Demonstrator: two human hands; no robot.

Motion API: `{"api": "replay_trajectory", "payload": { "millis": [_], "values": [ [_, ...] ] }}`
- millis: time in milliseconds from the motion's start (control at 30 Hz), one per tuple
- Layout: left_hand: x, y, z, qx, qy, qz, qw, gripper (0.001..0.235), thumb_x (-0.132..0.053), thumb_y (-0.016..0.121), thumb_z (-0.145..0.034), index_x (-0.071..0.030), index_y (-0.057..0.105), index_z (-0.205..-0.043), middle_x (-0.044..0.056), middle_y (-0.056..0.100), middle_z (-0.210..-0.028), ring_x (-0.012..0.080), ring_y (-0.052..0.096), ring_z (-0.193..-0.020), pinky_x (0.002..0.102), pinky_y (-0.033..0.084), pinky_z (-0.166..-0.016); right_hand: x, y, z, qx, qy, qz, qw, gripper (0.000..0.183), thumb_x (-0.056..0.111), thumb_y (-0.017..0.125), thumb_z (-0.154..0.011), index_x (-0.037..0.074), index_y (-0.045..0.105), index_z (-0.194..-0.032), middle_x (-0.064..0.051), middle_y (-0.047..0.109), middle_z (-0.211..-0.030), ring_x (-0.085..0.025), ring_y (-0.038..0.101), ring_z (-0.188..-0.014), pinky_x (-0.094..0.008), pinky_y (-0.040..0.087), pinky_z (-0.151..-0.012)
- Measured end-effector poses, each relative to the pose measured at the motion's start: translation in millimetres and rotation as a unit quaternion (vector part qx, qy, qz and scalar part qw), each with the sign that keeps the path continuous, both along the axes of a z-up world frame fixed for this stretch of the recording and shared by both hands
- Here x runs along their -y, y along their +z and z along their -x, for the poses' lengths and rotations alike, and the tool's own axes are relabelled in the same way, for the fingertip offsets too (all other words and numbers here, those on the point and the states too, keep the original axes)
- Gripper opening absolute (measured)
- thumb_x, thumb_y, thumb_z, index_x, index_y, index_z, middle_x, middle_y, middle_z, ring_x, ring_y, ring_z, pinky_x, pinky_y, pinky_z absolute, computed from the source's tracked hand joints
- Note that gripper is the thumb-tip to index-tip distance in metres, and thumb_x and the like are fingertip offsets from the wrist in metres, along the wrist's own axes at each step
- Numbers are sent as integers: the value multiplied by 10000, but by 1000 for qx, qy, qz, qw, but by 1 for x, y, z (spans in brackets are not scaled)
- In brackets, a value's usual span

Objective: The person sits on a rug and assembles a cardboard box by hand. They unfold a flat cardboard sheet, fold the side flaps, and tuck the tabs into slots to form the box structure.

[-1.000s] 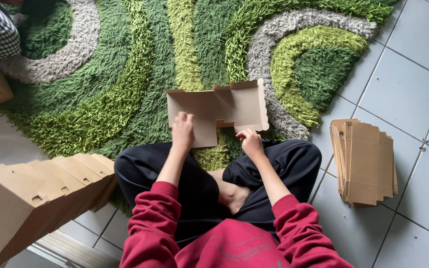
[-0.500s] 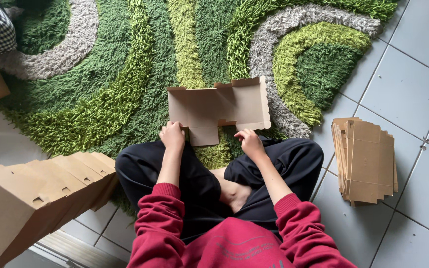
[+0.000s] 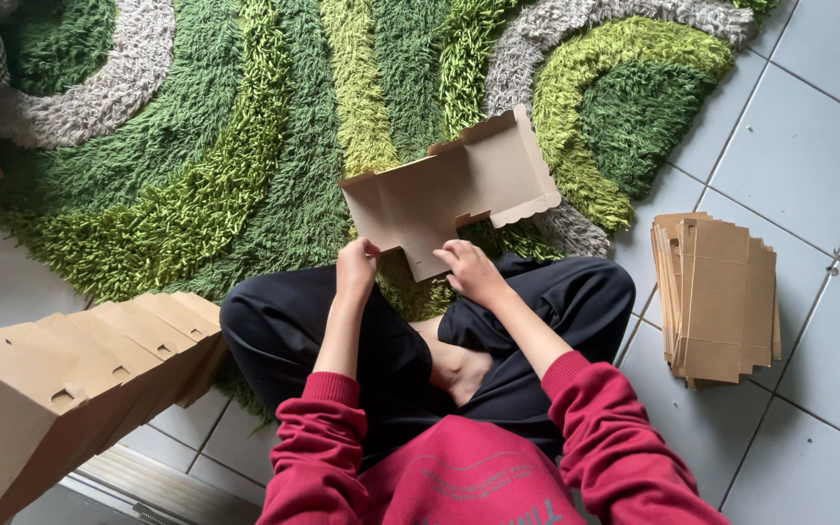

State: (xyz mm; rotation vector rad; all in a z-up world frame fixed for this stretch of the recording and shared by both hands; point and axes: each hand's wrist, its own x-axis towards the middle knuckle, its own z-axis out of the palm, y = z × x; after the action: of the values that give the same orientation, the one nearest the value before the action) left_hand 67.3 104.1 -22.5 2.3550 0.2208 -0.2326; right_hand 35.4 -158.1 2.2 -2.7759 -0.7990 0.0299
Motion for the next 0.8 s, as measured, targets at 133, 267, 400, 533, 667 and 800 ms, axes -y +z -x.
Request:
{"api": "replay_trajectory", "payload": {
  "millis": [133, 267, 400, 533, 667, 800],
  "values": [
    [2, 17, 4, -24, -26, -10, 999, 50, -100, 662, -780, -122, 664, -825, 108, 668, -829, 338, 656, -903, 451, 544, -776, -7, -20, -4, 46, 26, 90, 995, 771, 73, 740, -645, 181, 434, -1345, -63, 384, -1382, -259, 364, -1329, -384, 347, -1100],
    [4, 23, 5, -47, -29, -16, 998, 46, -121, 638, -785, -149, 651, -819, 86, 675, -850, 315, 659, -914, 438, 545, -786, -9, -18, -12, 33, 55, 103, 993, 705, 102, 698, -651, 156, 462, -1313, -91, 390, -1408, -244, 419, -1289, -425, 341, -1091],
    [7, 33, 5, -75, -37, -26, 996, 60, -131, 631, -771, -177, 633, -811, 59, 674, -867, 295, 661, -924, 430, 548, -788, -6, 3, -21, -38, 53, 39, 997, 539, 131, 568, -749, 142, 498, -1284, -88, 481, -1340, -244, 478, -1246, -419, 386, -1033],
    [9, 39, 4, -96, -61, -47, 992, 67, -132, 598, -779, -179, 593, -827, 71, 647, -883, 311, 656, -934, 440, 549, -783, -5, 10, -46, -48, 45, 60, 996, 464, 160, 558, -772, 189, 535, -1235, -11, 571, -1219, -182, 532, -1166, -390, 428, -964],
    [10, 27, 4, -99, -96, -72, 988, 103, -133, 557, -818, -194, 582, -896, 82, 642, -909, 320, 657, -935, 451, 554, -801, 0, -8, -81, -207, -90, -72, 972, 380, 22, 604, -758, 203, 611, -1092, 10, 657, -1051, -208, 615, -1050, -372, 513, -908],
    [15, 50, 5, -78, -170, -115, 975, 163, -118, 510, -842, -233, 585, -929, 43, 602, -935, 297, 660, -929, 424, 565, -805, -10, 6, -98, -227, -224, -88, 944, 400, 205, 733, -762, 278, 514, -1089, 62, 633, -1077, -172, 630, -1038, -371, 529, -868]
  ]
}}
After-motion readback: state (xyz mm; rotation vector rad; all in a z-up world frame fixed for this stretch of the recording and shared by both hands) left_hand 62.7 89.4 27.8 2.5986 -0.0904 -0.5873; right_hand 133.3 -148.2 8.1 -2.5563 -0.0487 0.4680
